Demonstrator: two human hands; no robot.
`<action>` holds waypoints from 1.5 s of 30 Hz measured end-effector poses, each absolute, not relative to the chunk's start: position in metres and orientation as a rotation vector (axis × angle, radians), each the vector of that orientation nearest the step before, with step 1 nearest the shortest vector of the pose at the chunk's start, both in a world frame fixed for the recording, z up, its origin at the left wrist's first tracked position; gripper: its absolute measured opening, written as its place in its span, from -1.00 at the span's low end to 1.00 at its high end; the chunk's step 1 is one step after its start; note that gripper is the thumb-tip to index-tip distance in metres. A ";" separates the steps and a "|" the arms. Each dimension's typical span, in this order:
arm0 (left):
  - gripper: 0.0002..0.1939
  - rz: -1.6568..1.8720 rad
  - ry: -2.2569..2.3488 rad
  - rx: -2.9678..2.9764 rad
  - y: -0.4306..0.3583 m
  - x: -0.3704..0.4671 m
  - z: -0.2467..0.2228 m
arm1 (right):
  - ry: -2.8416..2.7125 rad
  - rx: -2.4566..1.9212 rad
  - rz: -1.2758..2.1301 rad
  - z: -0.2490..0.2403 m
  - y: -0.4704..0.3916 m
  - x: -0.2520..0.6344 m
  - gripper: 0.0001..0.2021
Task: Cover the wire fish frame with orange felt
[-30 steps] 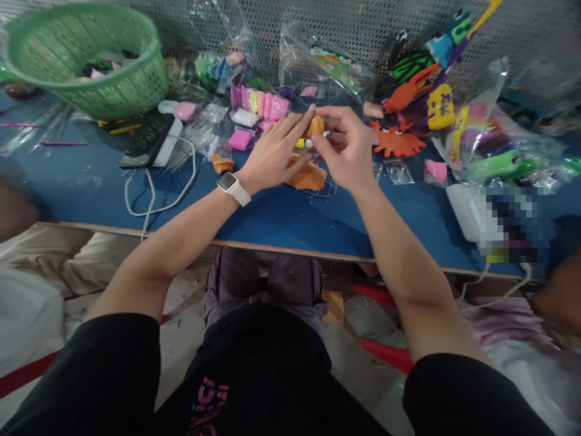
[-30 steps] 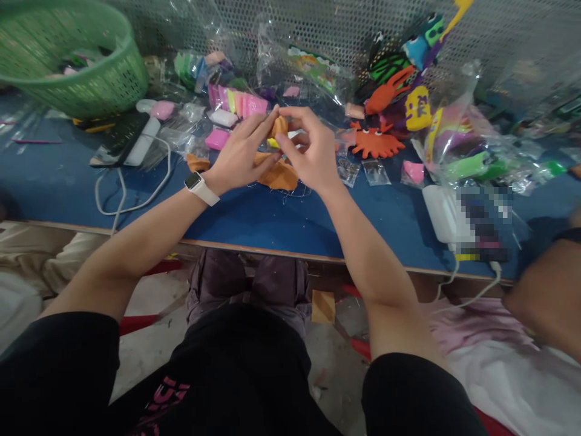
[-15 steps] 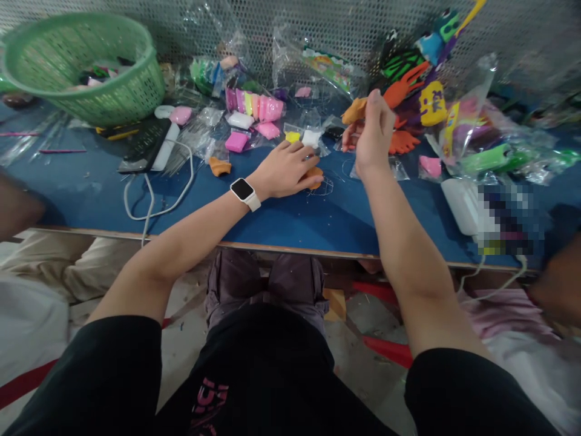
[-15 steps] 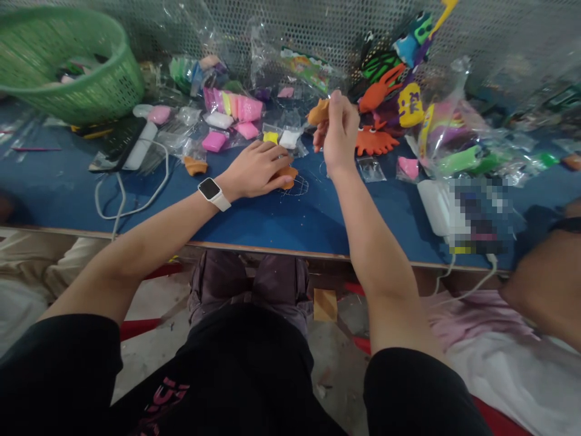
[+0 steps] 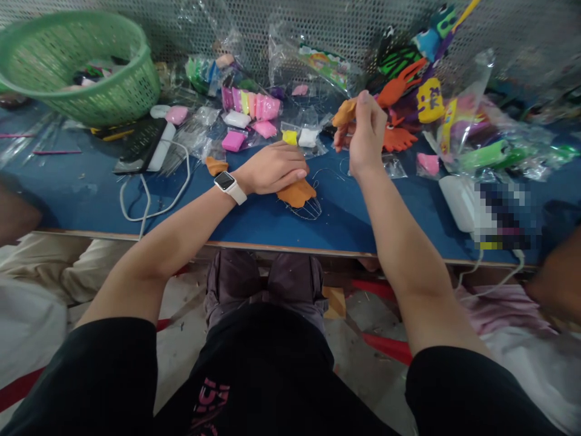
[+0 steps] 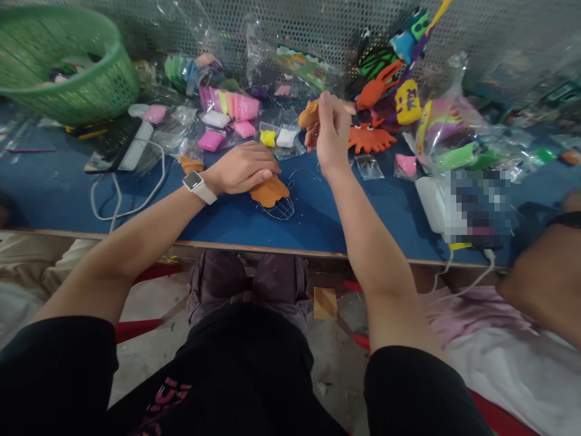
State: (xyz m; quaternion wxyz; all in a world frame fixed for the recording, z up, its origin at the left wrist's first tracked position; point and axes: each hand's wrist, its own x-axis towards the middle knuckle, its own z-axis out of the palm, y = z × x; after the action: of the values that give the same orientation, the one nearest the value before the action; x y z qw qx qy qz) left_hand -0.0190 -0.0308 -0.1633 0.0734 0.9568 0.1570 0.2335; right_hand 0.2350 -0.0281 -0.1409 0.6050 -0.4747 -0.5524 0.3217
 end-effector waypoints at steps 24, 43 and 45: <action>-0.03 0.532 0.584 2.824 -0.041 -0.027 -0.155 | -1.620 -1.430 0.716 -0.139 -0.020 0.243 0.14; 0.08 0.182 0.915 2.768 -0.034 -0.064 -0.132 | -1.516 -1.150 1.661 -0.124 -0.042 0.242 -0.71; -0.01 0.162 0.946 2.781 -0.038 -0.060 -0.130 | -1.602 -1.196 1.677 -0.125 -0.043 0.244 -0.55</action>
State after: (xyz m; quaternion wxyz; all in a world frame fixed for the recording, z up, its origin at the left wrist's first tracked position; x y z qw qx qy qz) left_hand -0.0603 -0.0385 -0.1300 0.0999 0.9406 0.3198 0.0549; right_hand 0.2438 -0.0429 -0.1247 0.2633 -0.4421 -0.5923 0.6200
